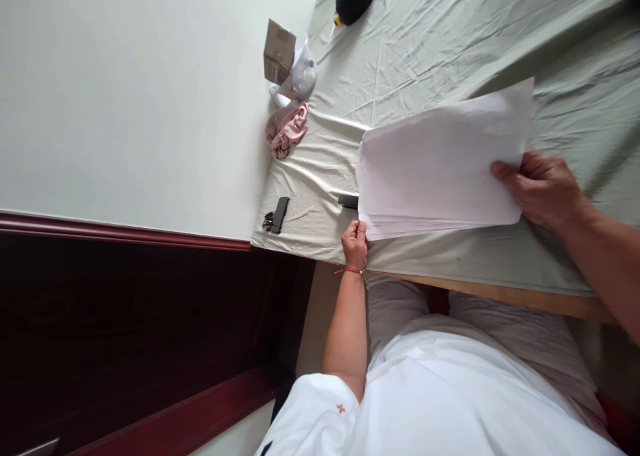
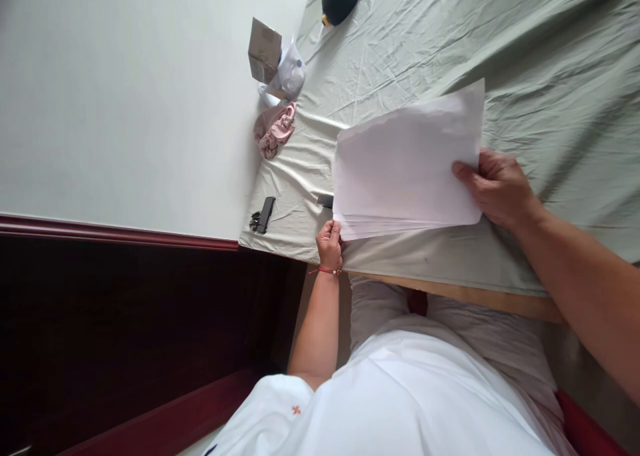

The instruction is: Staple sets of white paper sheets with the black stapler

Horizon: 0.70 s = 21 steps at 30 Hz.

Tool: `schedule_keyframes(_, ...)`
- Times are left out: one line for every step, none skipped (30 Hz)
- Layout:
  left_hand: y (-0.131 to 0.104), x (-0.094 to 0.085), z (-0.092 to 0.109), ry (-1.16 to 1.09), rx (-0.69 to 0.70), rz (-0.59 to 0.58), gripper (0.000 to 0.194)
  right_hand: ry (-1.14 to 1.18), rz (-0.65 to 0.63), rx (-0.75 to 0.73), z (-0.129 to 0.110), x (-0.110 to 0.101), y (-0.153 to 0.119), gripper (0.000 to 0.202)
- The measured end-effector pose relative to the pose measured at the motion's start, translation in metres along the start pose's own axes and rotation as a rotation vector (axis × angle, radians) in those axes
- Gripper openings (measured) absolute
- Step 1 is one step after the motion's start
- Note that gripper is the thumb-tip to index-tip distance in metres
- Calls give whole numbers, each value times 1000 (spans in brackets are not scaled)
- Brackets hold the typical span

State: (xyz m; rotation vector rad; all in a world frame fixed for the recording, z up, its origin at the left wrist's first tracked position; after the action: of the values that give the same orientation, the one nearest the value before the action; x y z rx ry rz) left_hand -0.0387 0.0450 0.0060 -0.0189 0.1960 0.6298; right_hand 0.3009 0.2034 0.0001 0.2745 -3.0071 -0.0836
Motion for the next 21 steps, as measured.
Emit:
schedule_keyframes(0, 0, -1, -48, -23, -1, 40, 53, -13, 8, -3, 2, -1, 35)
schedule_keyframes(0, 0, -1, -95, -48, 11, 37, 106, -27, 12, -6, 4, -2, 34)
schedule_keyframes(0, -1, -1, -138, -70, 42, 36, 150, -39, 12, -9, 6, -4, 33)
schedule_keyframes(0, -3, -1, -179, -83, 86, 34, 175, -51, 8, -12, 7, -5, 32)
schedule_keyframes(0, -5, 0, -212, -92, 124, 32, 188, -59, 8, -13, 8, -6, 32)
schedule_keyframes(0, -7, 2, -234, -96, 148, 31, 191, -64, 13, -14, 9, -7, 31)
schedule_keyframes(1, -8, 3, -247, -95, 152, 30, 189, -66, 21, -14, 9, -7, 30)
schedule_keyframes(1, -9, 5, -250, -95, 136, 30, 188, -68, 29, -14, 8, -8, 30)
schedule_keyframes(1, -8, 6, -251, -96, 110, 31, 190, -70, 35, -13, 8, -9, 29)
schedule_keyframes(2, -8, 6, -256, -96, 87, 31, 194, -73, 39, -13, 7, -9, 29)
schedule_keyframes(2, -8, 6, -267, -95, 74, 32, 197, -75, 40, -13, 7, -10, 28)
schedule_keyframes(2, -8, 6, -286, -91, 74, 32, 197, -75, 39, -13, 7, -10, 28)
schedule_keyframes(2, -9, 5, -307, -87, 76, 32, 198, -74, 38, -14, 6, -11, 28)
schedule_keyframes(2, -9, 4, -324, -84, 86, 32, 200, -76, 38, -14, 6, -12, 28)
schedule_keyframes(2, -10, 2, -335, -81, 103, 33, 204, -79, 36, -15, 6, -12, 29)
schedule_keyframes(2, -11, 1, -339, -79, 121, 34, 211, -86, 33, -16, 6, -13, 29)
schedule_keyframes(2, -11, 1, -339, -77, 134, 36, 217, -98, 29, -16, 6, -13, 29)
schedule_keyframes(1, -11, 0, -335, -74, 141, 38, 220, -111, 24, -17, 6, -13, 30)
schedule_keyframes(1, -11, 0, -332, -71, 139, 39, 215, -120, 18, -18, 7, -13, 30)
schedule_keyframes(0, -11, 0, -318, -72, 127, 41, 203, -124, 12, -19, 7, -13, 31)
schedule_keyframes(0, -10, 0, -288, -79, 109, 41, 187, -127, 9, -20, 7, -13, 31)
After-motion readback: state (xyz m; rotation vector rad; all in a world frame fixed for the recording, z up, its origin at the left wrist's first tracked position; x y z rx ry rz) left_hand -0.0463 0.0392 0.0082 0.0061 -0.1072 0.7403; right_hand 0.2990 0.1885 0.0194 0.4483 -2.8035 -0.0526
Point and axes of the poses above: each hand's wrist, its own y-axis towards the middle knuckle, its own x-axis out of the palm, z = x × y, the point moved 4 cm from there along y, towards the middle knuckle, and after that the axes turned 2 degrees about -x, right-handed, at the moved point
